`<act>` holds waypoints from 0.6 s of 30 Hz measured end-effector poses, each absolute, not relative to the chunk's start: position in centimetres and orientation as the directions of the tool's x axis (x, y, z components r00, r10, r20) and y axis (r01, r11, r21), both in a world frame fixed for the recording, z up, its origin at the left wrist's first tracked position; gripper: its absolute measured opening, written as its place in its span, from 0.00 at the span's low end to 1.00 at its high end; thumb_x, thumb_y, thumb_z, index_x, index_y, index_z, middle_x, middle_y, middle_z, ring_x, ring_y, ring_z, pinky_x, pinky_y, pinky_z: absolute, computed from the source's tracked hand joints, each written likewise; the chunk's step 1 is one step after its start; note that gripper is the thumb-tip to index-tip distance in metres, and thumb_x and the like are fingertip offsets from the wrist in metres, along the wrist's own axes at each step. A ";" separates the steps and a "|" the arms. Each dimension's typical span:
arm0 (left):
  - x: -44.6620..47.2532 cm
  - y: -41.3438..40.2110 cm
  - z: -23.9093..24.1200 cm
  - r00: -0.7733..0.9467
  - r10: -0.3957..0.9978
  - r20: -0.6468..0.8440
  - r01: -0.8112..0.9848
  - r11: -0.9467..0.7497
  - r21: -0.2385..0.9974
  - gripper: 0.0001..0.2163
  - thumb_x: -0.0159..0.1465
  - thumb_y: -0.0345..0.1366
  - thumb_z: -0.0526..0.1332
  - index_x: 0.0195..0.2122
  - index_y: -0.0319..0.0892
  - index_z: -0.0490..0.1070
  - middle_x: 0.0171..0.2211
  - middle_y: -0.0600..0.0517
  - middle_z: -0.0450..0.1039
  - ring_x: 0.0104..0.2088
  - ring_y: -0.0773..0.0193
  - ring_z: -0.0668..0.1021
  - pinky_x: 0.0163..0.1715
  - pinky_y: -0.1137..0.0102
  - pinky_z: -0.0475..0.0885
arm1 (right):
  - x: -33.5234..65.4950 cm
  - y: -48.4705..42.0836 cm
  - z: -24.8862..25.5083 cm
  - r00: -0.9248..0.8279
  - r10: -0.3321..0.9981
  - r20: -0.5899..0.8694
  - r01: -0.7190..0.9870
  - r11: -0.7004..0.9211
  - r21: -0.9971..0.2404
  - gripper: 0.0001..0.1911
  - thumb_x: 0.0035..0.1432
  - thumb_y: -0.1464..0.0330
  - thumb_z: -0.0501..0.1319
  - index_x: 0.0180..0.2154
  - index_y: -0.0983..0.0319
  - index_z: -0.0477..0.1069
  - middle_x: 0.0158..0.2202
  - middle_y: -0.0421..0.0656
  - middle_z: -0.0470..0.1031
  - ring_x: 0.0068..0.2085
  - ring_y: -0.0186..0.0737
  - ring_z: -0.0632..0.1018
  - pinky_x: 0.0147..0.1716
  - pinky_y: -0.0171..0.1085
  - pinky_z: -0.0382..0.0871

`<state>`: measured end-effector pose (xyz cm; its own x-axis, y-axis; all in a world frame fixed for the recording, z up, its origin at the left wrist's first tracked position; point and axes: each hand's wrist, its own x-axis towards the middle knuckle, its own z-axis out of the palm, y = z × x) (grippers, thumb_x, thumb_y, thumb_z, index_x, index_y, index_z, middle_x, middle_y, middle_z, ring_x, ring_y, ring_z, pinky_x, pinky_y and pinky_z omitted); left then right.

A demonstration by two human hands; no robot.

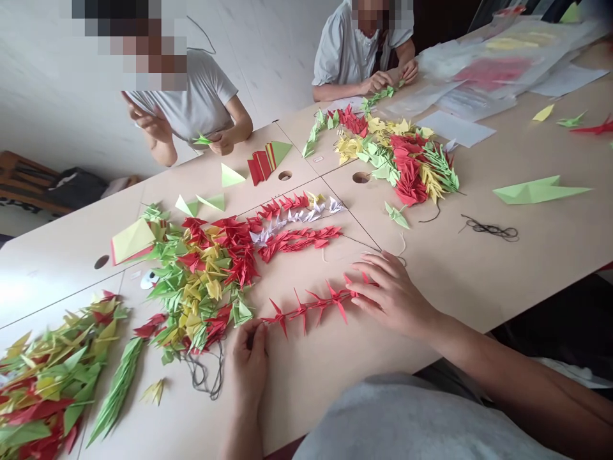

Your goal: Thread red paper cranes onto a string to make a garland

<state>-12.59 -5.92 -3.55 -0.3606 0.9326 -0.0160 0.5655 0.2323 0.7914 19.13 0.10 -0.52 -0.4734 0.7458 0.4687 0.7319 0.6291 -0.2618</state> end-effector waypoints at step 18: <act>-11.7 -5.9 -2.5 -0.354 0.935 -0.007 0.578 0.225 0.785 0.11 0.63 0.44 0.59 0.37 0.42 0.73 0.32 0.50 0.76 0.33 0.59 0.76 0.34 0.66 0.71 | 16.0 -0.5 0.7 -0.667 0.669 0.327 0.630 0.741 -0.231 0.16 0.59 0.62 0.66 0.49 0.56 0.76 0.59 0.51 0.71 0.63 0.61 0.65 0.58 0.70 0.55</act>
